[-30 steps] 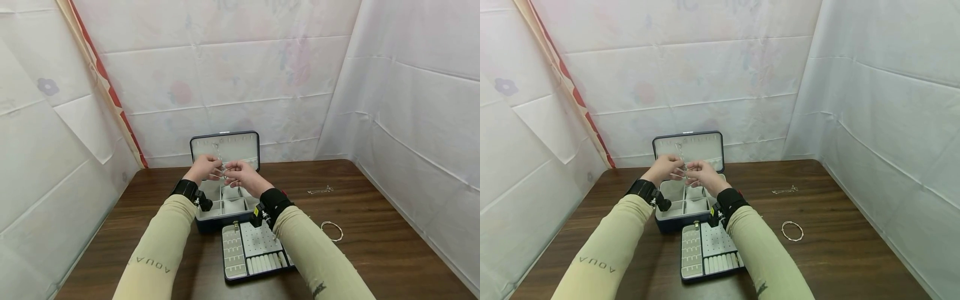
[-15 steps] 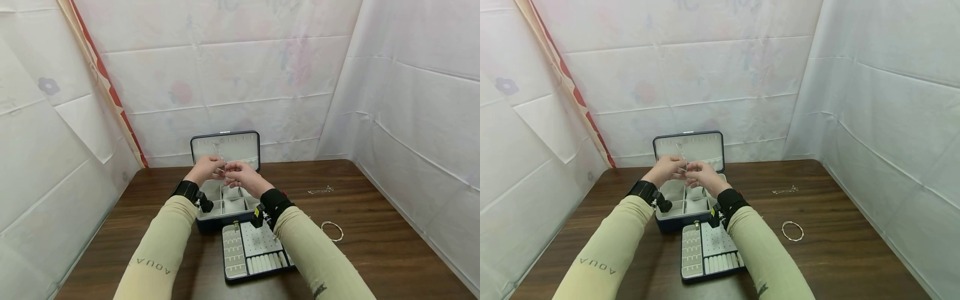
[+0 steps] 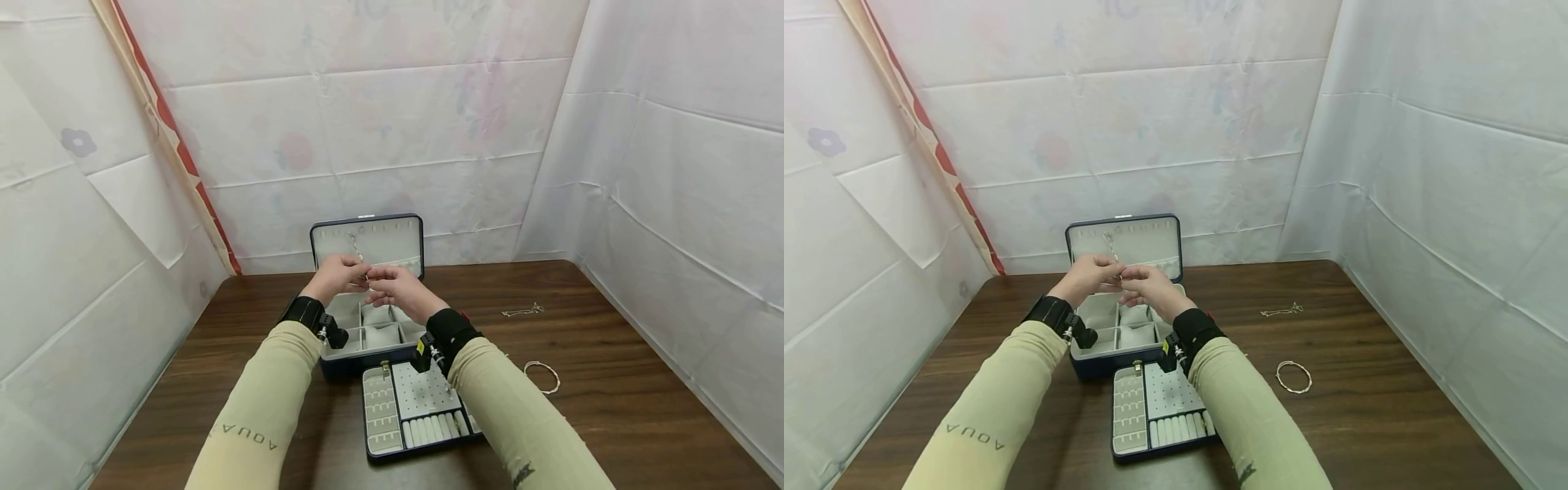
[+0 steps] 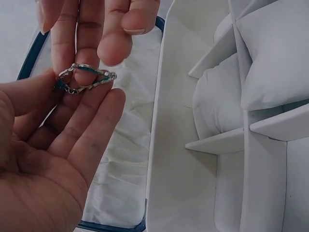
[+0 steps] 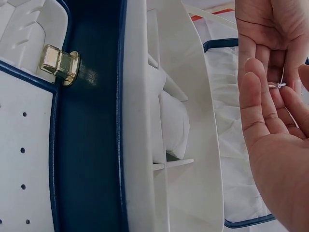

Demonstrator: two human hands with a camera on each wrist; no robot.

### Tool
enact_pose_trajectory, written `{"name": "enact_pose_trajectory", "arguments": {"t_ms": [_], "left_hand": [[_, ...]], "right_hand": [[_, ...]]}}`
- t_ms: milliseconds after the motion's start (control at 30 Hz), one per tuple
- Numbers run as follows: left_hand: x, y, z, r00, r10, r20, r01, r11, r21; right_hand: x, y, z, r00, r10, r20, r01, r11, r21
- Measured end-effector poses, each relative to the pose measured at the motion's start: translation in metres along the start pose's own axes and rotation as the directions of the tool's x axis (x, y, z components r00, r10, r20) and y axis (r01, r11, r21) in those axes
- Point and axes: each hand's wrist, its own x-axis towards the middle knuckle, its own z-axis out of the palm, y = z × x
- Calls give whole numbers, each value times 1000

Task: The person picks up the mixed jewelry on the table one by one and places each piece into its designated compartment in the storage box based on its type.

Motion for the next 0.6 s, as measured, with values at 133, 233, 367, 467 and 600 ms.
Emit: {"name": "enact_pose_trajectory", "arguments": {"t_ms": [133, 233, 367, 467, 600], "left_hand": [[-1, 0, 0, 1000, 18, -10, -18, 999, 35], [-2, 2, -1, 999, 27, -18, -26, 998, 62], [-2, 2, 0, 999, 32, -28, -30, 996, 89], [-2, 2, -1, 999, 42, -29, -38, 991, 125], [-1, 1, -2, 995, 80, -55, -62, 958, 281]], "right_hand": [[-1, 0, 0, 1000, 6, -3, -6, 1000, -14], [-1, 0, -1, 1000, 9, -10, -10, 1000, -28], [-1, 1, -3, 1000, 13, -15, -14, 999, -46], [-2, 2, -5, 1000, 9, -10, -10, 998, -64], [-4, 3, -8, 1000, 11, -5, -12, 997, -74]]}}
